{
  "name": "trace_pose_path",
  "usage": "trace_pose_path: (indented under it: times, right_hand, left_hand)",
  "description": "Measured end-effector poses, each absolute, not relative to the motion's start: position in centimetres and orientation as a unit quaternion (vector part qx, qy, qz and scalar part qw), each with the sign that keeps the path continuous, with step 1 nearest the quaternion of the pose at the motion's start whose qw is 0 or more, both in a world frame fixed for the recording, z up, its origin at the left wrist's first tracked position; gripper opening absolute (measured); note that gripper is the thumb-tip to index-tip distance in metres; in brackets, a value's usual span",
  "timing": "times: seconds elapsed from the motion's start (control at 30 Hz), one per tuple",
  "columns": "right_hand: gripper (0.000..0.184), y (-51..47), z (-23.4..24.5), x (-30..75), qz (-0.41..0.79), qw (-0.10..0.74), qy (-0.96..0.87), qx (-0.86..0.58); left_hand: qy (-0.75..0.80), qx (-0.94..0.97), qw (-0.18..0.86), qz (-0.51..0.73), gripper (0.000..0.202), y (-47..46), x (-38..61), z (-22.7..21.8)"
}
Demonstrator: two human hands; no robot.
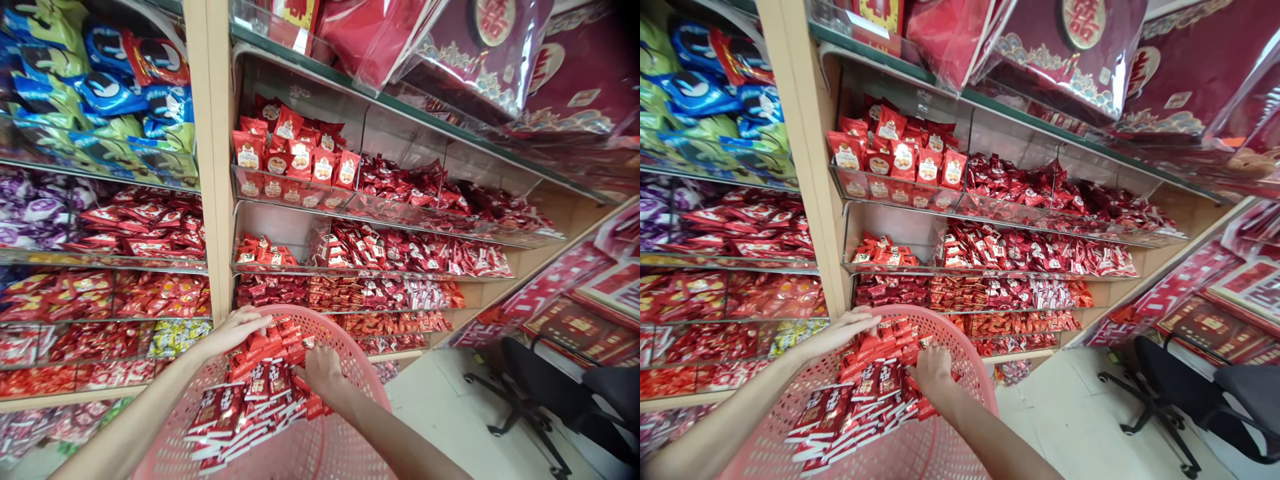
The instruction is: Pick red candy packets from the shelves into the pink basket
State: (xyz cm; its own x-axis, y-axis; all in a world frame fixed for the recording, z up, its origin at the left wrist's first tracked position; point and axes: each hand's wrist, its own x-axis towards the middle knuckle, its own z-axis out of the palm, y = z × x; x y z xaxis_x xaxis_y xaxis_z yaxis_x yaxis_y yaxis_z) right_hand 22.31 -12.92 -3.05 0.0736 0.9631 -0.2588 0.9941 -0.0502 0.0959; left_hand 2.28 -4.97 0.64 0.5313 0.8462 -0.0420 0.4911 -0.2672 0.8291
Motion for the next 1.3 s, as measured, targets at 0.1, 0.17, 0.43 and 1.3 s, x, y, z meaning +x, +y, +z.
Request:
trace_pose_path:
  times: [0.1,0.17,0.43,1.3]
  right_hand:
    - [0.04,-13.2,-2.9,22.4,-0.064,0.128,0.686,0.714]
    - [0.041,-13.5,-2.8,22.5,-0.073,0.13,0.685,0.713]
    - [0.034,-13.8,-1.1,25.6,-0.184,-0.043,0.668,0.719]
    - [0.024,-15.9,-2.3,27.8,-0.687,-0.496,0.102,0.521]
  left_hand:
    - [0.438,0.768,0.418,0.206,0.048,-5.0,2.4,0.8]
    - [0.436,0.771,0.415,0.207,0.048,-5.1,2.4,1.0]
    - [0.446,0.763,0.411,0.222,0.047,-5.5,2.5,1.7]
    - [0.421,0.786,0.402,0.207,0.051,-5.2,2.7,1.9]
